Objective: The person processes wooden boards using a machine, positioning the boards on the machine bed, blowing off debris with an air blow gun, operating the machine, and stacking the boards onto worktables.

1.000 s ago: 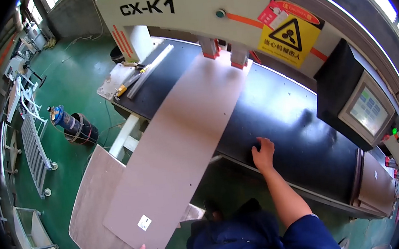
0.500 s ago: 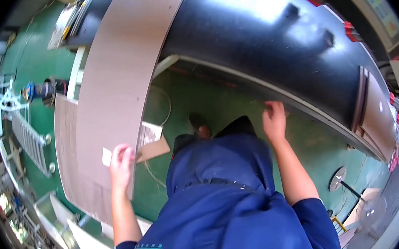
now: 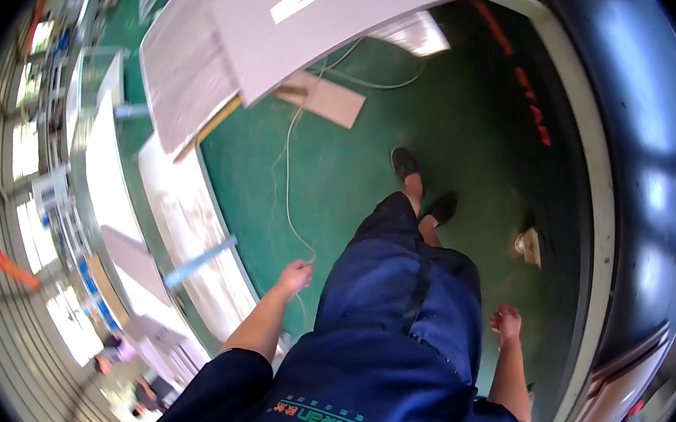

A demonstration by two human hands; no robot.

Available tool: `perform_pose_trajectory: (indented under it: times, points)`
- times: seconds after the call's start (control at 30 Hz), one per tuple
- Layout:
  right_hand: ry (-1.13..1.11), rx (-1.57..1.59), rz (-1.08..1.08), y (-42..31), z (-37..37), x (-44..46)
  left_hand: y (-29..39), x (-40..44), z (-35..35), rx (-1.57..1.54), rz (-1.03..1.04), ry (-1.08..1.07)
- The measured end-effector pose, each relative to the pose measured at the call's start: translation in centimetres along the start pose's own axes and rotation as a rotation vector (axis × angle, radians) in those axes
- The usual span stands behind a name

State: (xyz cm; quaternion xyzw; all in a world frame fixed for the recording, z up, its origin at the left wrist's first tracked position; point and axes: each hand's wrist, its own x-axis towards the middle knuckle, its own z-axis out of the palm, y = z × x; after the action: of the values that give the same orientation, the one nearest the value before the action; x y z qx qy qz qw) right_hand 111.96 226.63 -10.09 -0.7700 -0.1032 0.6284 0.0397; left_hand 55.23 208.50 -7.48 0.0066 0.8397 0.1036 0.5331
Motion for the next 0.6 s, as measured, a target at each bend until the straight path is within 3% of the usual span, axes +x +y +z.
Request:
perform_pose_trajectory:
  times: [0.1, 0.2, 0.4, 0.5, 0.6]
  points:
    - [0.064, -0.243, -0.073, -2.1, 0.1, -1.3, -6.7, -2.1, 0.8, -0.036, -0.044, -0.029]
    - [0.007, -0.301, -0.139, -5.1, 1.9, -2.6, -11.6, -2.1, 3.2, -0.344, -0.06, 0.055]
    - [-0.102, -0.665, -0.256, -9.1, 11.2, -6.5, -21.4, 2.3, 7.3, -0.408, -0.12, 0.084]
    - [-0.076, -0.763, -0.279, -7.8, 17.8, -9.3, -25.0, 3.4, 5.6, -0.501, -0.201, 0.04]
    - [-0.065, -0.916, -0.249, -4.4, 24.2, -12.8, -28.6, 4.0, 1.0, -0.401, -0.192, 0.097]
